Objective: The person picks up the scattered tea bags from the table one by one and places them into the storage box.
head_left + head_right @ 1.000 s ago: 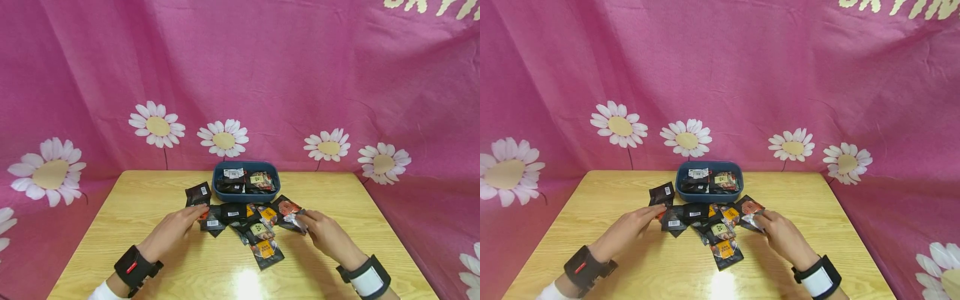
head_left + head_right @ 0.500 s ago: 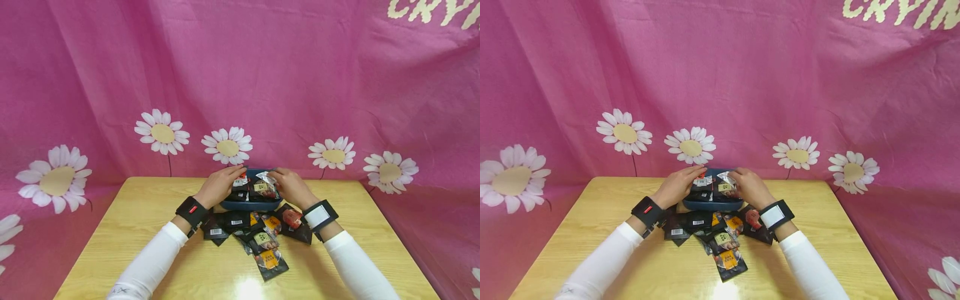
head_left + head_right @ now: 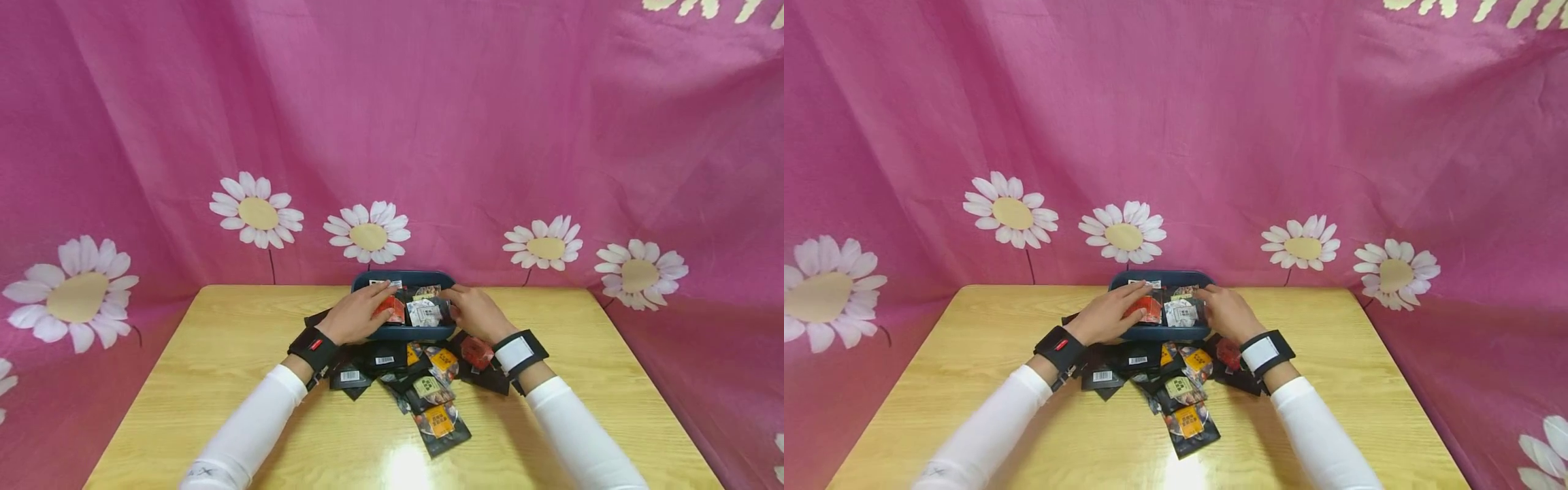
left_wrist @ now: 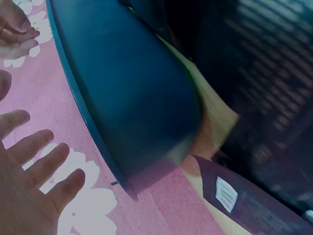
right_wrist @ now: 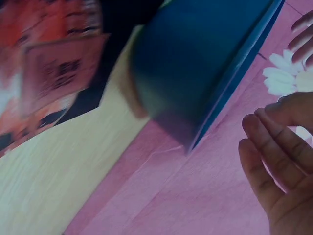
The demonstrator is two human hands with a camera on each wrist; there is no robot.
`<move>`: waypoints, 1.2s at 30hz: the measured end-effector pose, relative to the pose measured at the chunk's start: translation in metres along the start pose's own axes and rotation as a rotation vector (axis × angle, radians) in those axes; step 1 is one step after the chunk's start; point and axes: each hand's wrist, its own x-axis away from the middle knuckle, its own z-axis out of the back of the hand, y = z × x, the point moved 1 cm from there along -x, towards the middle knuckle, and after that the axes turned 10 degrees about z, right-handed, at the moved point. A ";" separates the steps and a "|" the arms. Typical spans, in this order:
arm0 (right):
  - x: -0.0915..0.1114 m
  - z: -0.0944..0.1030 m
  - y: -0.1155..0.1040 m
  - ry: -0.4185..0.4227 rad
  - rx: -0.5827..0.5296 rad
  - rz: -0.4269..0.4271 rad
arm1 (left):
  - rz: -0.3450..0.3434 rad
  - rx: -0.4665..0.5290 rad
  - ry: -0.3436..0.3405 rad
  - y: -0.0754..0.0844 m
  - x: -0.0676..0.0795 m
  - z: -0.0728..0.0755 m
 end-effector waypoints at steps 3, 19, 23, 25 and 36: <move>0.012 0.008 0.004 -0.010 0.013 -0.053 | -0.005 0.034 0.021 -0.004 0.014 0.006; 0.118 -0.003 -0.013 -0.278 -0.103 -0.149 | 0.054 0.050 -0.134 -0.002 0.106 -0.001; 0.121 -0.012 -0.018 -0.315 -0.152 -0.146 | 0.079 0.035 -0.265 -0.006 0.114 -0.013; 0.122 -0.014 -0.021 -0.308 -0.145 -0.144 | 0.074 0.023 -0.284 -0.008 0.117 -0.018; 0.124 -0.020 -0.030 -0.139 -0.042 -0.040 | -0.015 -0.049 -0.143 -0.008 0.124 -0.019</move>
